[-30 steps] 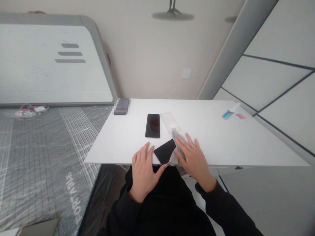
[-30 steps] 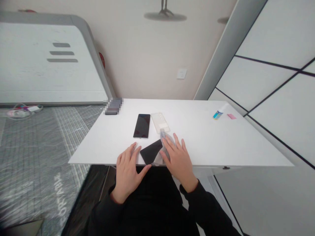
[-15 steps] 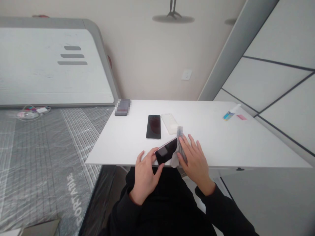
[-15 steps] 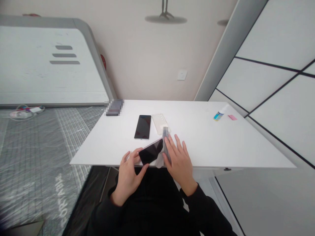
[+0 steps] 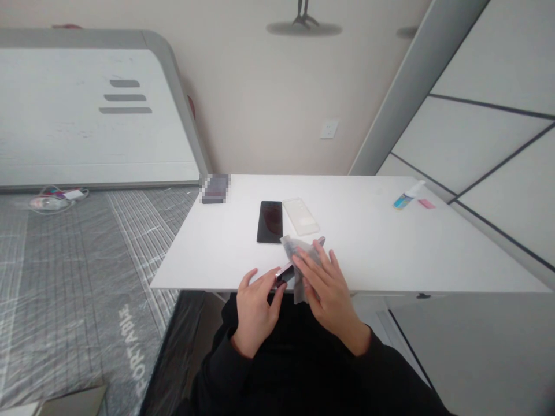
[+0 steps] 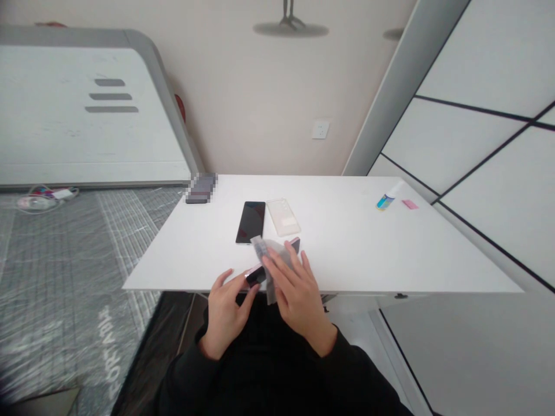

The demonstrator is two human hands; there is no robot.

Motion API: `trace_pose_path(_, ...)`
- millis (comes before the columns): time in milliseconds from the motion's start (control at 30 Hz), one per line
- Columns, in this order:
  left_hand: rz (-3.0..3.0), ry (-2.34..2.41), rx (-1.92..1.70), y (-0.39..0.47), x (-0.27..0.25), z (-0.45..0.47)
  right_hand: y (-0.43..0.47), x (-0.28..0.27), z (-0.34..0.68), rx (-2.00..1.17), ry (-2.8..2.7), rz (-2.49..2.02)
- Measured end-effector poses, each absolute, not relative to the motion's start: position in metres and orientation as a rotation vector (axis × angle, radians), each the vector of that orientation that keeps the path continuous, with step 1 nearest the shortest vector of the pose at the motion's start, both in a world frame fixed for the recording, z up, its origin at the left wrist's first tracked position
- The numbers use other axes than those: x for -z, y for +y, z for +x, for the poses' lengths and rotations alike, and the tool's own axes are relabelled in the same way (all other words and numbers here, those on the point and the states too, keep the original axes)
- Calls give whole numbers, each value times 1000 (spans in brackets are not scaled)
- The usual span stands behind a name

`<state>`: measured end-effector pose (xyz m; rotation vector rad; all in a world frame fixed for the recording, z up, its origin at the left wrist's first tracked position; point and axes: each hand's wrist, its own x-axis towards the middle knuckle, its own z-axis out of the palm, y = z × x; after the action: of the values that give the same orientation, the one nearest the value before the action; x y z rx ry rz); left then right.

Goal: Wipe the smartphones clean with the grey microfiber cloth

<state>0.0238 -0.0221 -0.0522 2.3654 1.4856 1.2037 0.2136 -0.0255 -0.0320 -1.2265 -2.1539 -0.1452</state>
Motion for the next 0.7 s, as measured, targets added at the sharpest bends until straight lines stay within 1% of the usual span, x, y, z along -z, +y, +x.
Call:
trace_pose_path(100, 2369, 1481, -1211, -22, 54, 23, -33, 25, 199, 135, -2271, -1105)
trace_pose_path(200, 2382, 1475, -1230, -22, 55, 23, -34, 21, 197, 172, -2293, -1084)
trace_pose_path(433, 2383, 1493, -1282, -23, 52, 27, -7, 26, 234, 239, -2004, -1373)
trace_pose_path(533, 2372, 1501, -1281, -23, 52, 27, -2, 25, 236, 243, -1962, -1434)
trace_pose_path(700, 2389, 1494, -1284, -23, 53, 26, -23, 19, 205, 156, -2147, -1264)
